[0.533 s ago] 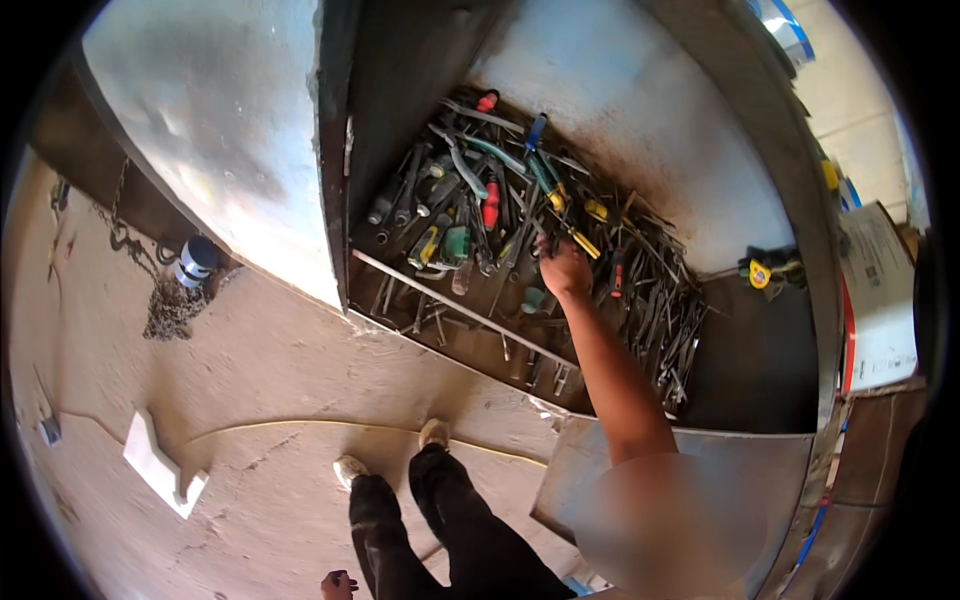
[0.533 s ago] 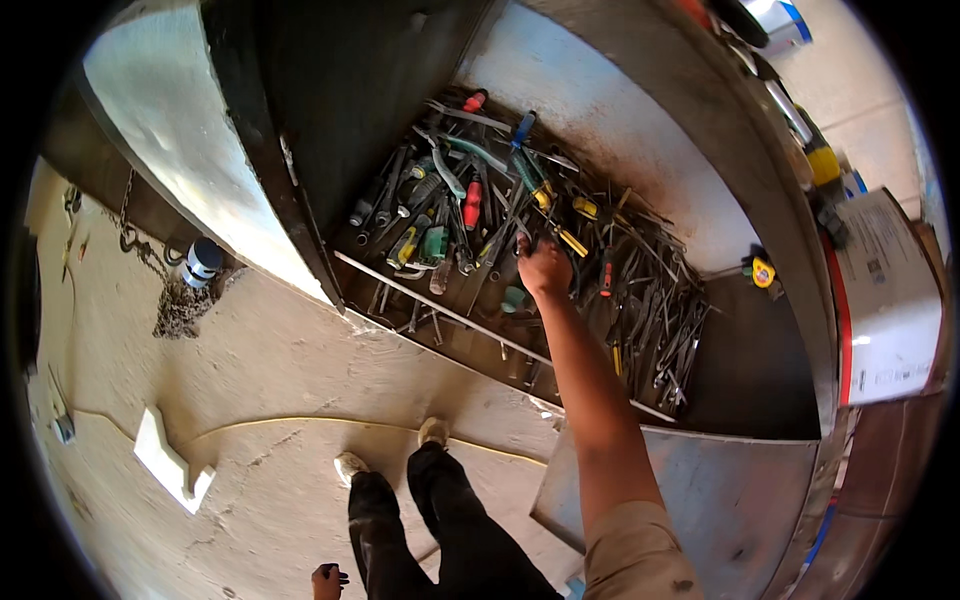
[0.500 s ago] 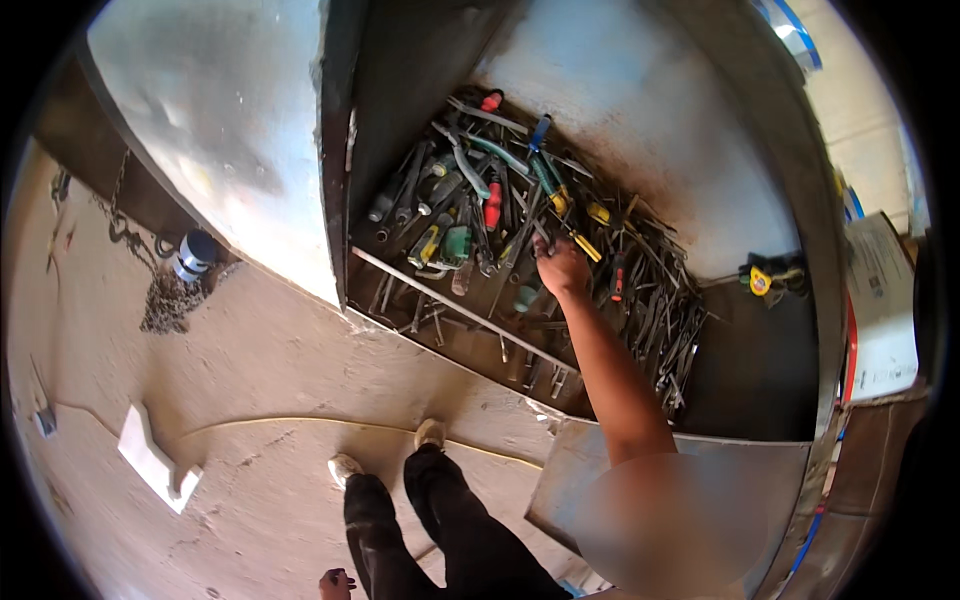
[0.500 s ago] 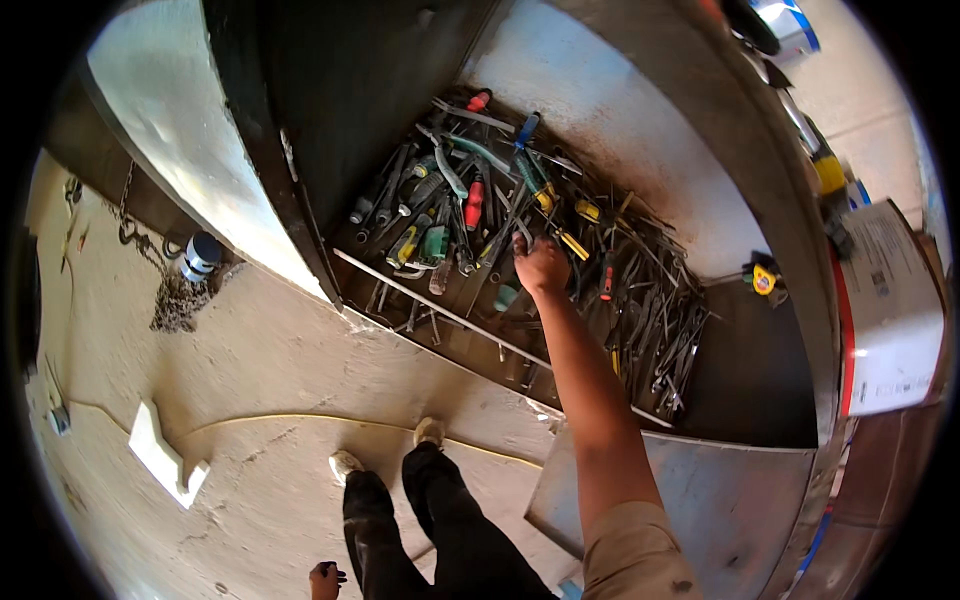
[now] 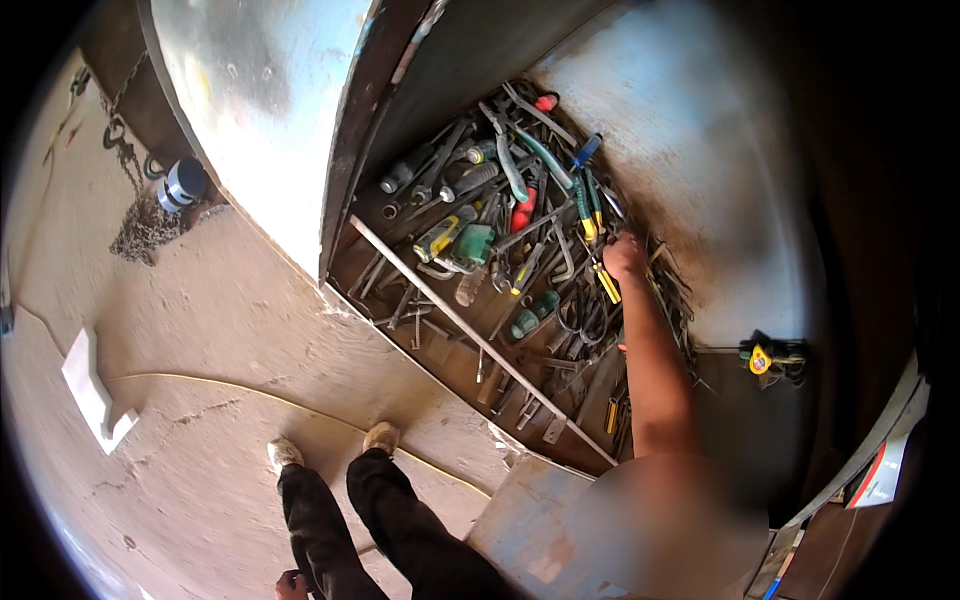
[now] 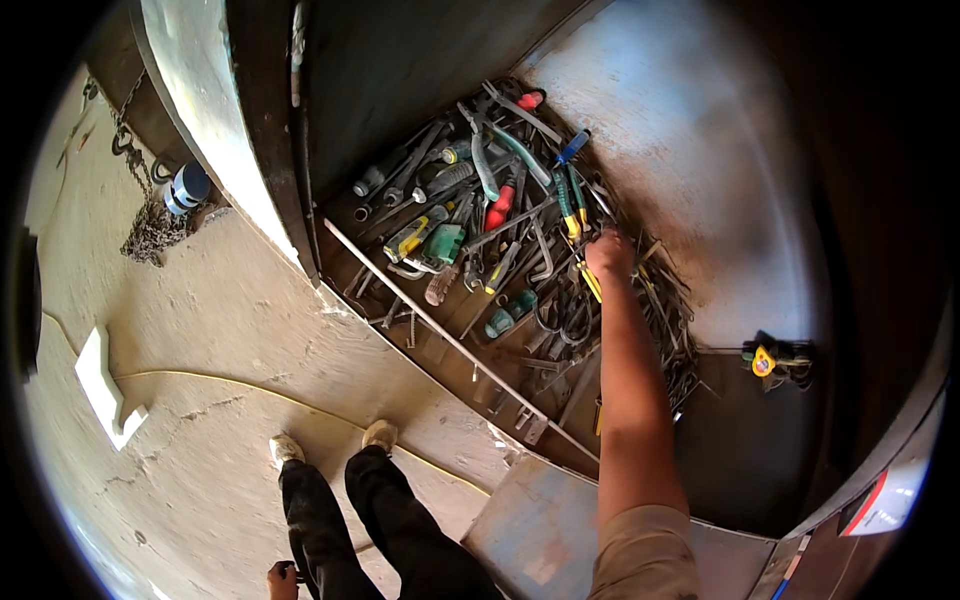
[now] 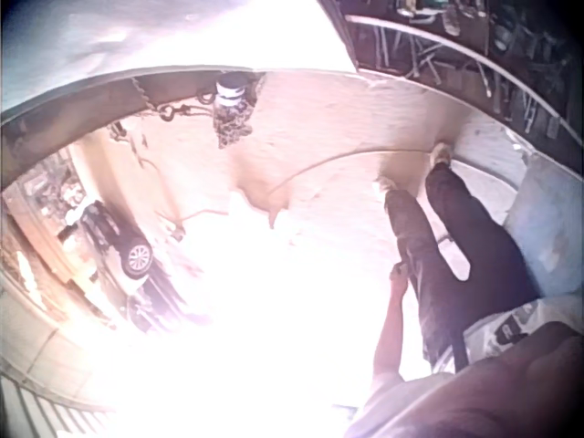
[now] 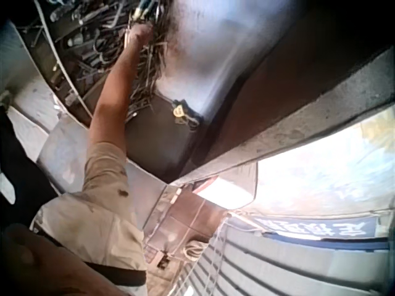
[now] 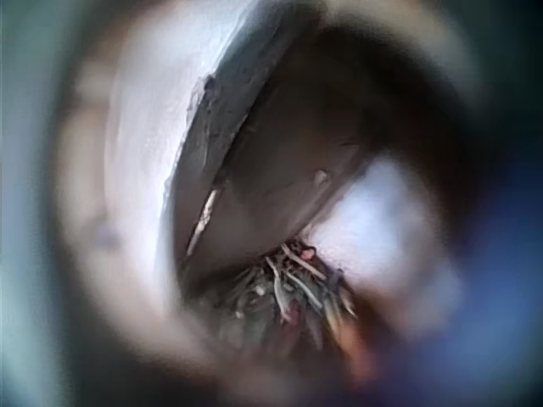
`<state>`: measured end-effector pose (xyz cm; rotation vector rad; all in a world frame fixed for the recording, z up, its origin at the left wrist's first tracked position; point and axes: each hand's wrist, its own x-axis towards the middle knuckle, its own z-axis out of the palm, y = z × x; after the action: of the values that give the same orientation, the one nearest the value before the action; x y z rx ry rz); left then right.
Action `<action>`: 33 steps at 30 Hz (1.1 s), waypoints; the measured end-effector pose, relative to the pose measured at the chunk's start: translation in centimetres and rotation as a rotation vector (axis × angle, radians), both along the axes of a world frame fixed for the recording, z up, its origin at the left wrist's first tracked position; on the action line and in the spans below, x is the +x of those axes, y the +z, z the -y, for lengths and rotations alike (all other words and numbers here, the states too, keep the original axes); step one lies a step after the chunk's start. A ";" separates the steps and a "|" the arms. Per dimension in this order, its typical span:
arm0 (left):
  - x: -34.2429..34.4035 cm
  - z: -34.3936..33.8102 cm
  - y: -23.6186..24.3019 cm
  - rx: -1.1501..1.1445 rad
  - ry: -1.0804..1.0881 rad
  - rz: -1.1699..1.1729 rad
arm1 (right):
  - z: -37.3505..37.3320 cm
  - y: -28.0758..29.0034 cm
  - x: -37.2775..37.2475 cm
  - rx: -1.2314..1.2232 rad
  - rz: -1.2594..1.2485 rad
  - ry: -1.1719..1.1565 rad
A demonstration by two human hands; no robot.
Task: The person works on the front suspension of a white car in a garage. They use a wrench to loosen bolts on the suspension assembly, retrieve a hammer from a tool cabinet, and then use the hammer to strike the wrench and the suspension components to loosen them further.
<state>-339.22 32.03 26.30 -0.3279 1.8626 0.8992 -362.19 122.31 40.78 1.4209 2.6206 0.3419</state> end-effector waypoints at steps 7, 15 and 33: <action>-0.7 -0.8 3.9 -0.128 0.013 0.096 | 0.5 0.6 -1.0 0.072 -0.074 0.086; -3.6 -2.0 5.5 -0.053 0.047 0.016 | 3.0 4.2 -0.8 0.388 -0.001 0.431; -6.8 -0.5 5.2 -0.044 0.106 -0.040 | 15.4 18.2 13.7 -0.351 -1.373 -0.365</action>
<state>-346.02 32.52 31.54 -0.4422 1.9181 0.9435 -348.50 106.94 58.98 2.4053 2.7313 -1.5684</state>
